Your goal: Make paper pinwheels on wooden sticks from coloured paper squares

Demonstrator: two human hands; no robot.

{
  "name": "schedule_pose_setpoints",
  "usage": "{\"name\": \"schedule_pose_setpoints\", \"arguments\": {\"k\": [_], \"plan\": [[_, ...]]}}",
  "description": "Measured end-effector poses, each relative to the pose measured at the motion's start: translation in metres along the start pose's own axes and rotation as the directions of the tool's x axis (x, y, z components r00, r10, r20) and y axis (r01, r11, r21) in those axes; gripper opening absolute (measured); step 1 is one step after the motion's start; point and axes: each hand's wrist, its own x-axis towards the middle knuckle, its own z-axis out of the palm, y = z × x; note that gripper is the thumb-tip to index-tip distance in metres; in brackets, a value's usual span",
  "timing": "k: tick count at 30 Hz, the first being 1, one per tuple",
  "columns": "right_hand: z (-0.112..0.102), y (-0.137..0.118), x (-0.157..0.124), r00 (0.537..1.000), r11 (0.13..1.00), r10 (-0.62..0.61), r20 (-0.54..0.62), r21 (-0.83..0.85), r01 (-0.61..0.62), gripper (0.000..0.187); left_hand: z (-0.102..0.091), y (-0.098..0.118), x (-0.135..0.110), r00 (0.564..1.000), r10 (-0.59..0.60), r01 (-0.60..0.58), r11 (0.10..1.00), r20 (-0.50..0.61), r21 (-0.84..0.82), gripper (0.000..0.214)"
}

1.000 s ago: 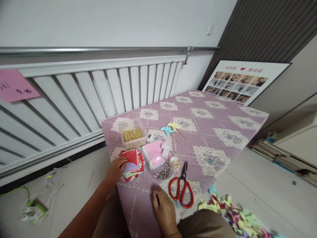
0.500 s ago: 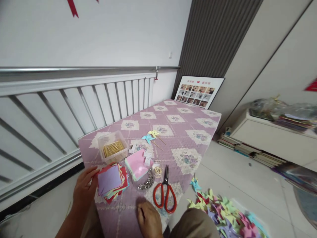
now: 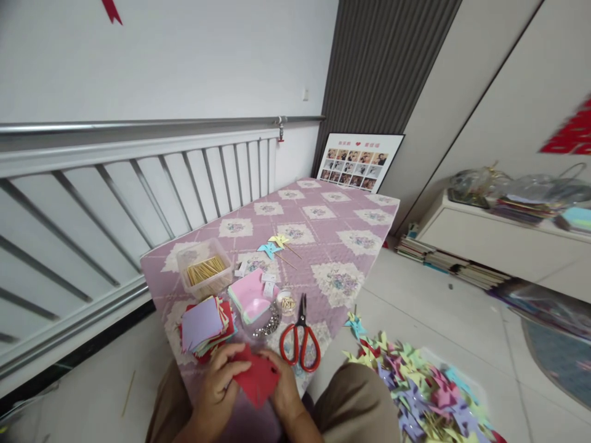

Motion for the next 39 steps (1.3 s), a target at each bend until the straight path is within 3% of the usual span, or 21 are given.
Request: {"name": "schedule_pose_setpoints", "arguments": {"k": [4, 6, 7, 9, 11, 13, 17, 19, 20, 22, 24, 26, 28, 31, 35, 39], "plan": [[-0.009, 0.001, 0.003, 0.968, 0.939, 0.206, 0.147, 0.247, -0.237, 0.056, -0.005, 0.001, -0.001, 1.000, -0.009, 0.010, 0.999, 0.024, -0.032, 0.051], [-0.016, -0.004, 0.002, 0.929, 0.865, 0.284, 0.235, 0.355, -0.354, 0.063, -0.010, 0.002, 0.002, 1.000, -0.001, 0.002, 0.999, 0.025, -0.037, 0.052], [-0.019, -0.009, 0.001, 0.898, 0.794, 0.322, 0.300, 0.431, -0.429, 0.064, -0.012, 0.002, 0.004, 1.000, 0.011, -0.010, 0.999, 0.025, -0.038, 0.051], [-0.024, -0.019, 0.001, 0.814, 0.557, 0.373, 0.446, 0.594, -0.580, 0.062, -0.015, 0.001, 0.006, 0.999, 0.038, -0.038, 0.998, 0.013, -0.048, 0.051], [-0.027, -0.030, 0.001, 0.761, 0.347, 0.393, 0.516, 0.684, -0.642, 0.054, -0.016, 0.000, 0.006, 0.998, 0.056, -0.056, 0.995, -0.004, -0.077, 0.051], [-0.026, -0.039, 0.002, 0.764, 0.300, 0.421, 0.490, 0.719, -0.627, 0.042, -0.016, -0.002, 0.005, 0.999, 0.050, -0.050, 0.992, 0.000, -0.116, 0.053], [-0.021, -0.052, 0.004, 0.780, 0.333, 0.476, 0.407, 0.737, -0.588, 0.029, -0.014, -0.001, 0.003, 0.998, -0.054, 0.058, 0.973, 0.024, -0.223, 0.054], [-0.019, -0.057, 0.006, 0.783, 0.353, 0.501, 0.368, 0.739, -0.574, 0.026, -0.012, 0.003, 0.005, 0.975, -0.224, 0.208, 0.918, -0.008, -0.338, 0.051], [-0.019, -0.059, 0.007, 0.785, 0.365, 0.511, 0.350, 0.739, -0.567, 0.026, -0.011, 0.006, 0.006, 0.938, -0.345, 0.304, 0.852, -0.020, -0.427, 0.050], [-0.021, -0.064, 0.010, 0.792, 0.390, 0.525, 0.313, 0.738, -0.550, 0.029, -0.010, 0.012, 0.010, 0.812, -0.583, 0.466, 0.615, 0.032, -0.636, 0.049], [-0.024, -0.067, 0.014, 0.803, 0.418, 0.527, 0.278, 0.738, -0.530, 0.033, -0.011, 0.016, 0.014, 0.690, -0.696, 0.529, 0.300, 0.198, -0.794, 0.050], [-0.027, -0.068, 0.018, 0.816, 0.451, 0.522, 0.249, 0.731, -0.512, 0.034, -0.013, 0.018, 0.018, 0.643, -0.663, 0.532, 0.026, 0.384, -0.846, 0.051], [-0.030, -0.068, 0.021, 0.827, 0.486, 0.512, 0.231, 0.715, -0.502, 0.034, -0.016, 0.018, 0.020, 0.638, -0.564, 0.550, -0.142, 0.524, -0.823, 0.054], [-0.032, -0.067, 0.023, 0.839, 0.547, 0.493, 0.231, 0.668, -0.505, 0.035, -0.019, 0.021, 0.023, 0.652, -0.449, 0.587, -0.211, 0.611, -0.782, 0.054], [-0.034, -0.067, 0.021, 0.852, 0.662, 0.457, 0.257, 0.541, -0.518, 0.034, -0.016, 0.030, 0.027, 0.675, -0.419, 0.602, -0.164, 0.607, -0.782, 0.042], [-0.048, -0.052, 0.024, 0.879, 0.806, 0.434, 0.198, 0.351, -0.477, 0.039, -0.009, 0.030, 0.026, 0.583, -0.569, 0.619, -0.151, 0.580, -0.770, 0.031]]}}
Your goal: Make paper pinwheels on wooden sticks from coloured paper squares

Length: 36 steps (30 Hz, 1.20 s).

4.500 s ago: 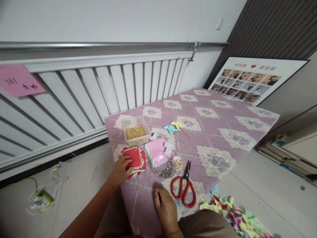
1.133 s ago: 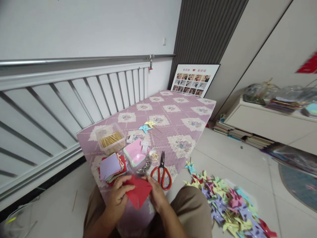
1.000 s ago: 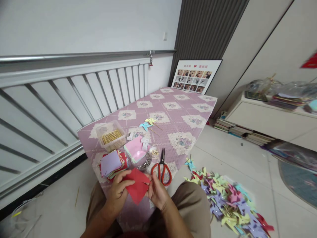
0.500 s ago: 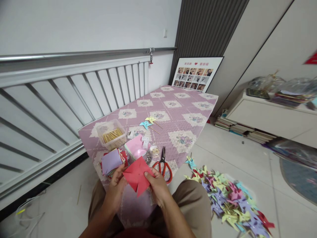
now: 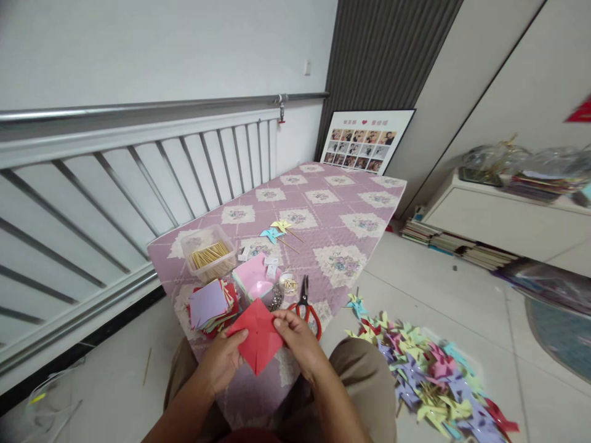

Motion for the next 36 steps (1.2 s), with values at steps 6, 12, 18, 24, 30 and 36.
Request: {"name": "schedule_pose_setpoints", "arguments": {"k": [6, 12, 18, 24, 30, 36], "plan": [[-0.049, 0.024, 0.019, 0.958, 0.875, -0.154, -0.243, -0.483, 0.018, 0.029, -0.011, -0.004, 0.007, 0.960, 0.011, -0.045, 0.993, -0.281, -0.114, 0.029], [-0.045, 0.040, 0.023, 0.953, 0.604, -0.207, -0.222, -0.795, -0.054, 0.035, -0.013, -0.005, 0.011, 0.931, 0.047, -0.104, 0.984, -0.361, -0.141, 0.029], [-0.037, 0.033, 0.029, 0.961, 0.409, -0.134, -0.242, -0.897, -0.169, 0.031, -0.016, -0.005, 0.006, 0.940, 0.076, -0.123, 0.985, -0.332, -0.122, 0.026], [-0.046, 0.032, 0.030, 0.957, 0.379, -0.089, -0.275, -0.898, -0.223, 0.030, -0.021, 0.000, 0.005, 0.927, 0.120, -0.154, 0.986, -0.357, -0.070, 0.021], [-0.061, 0.041, 0.019, 0.957, 0.502, -0.107, -0.271, -0.845, -0.183, 0.044, -0.015, 0.008, 0.008, 0.922, 0.149, -0.190, 0.978, -0.358, -0.083, 0.016], [-0.077, 0.048, -0.003, 0.960, 0.763, -0.095, -0.265, -0.639, -0.101, 0.056, -0.006, 0.016, 0.011, 0.916, 0.199, -0.249, 0.963, -0.349, -0.102, 0.020]]}}
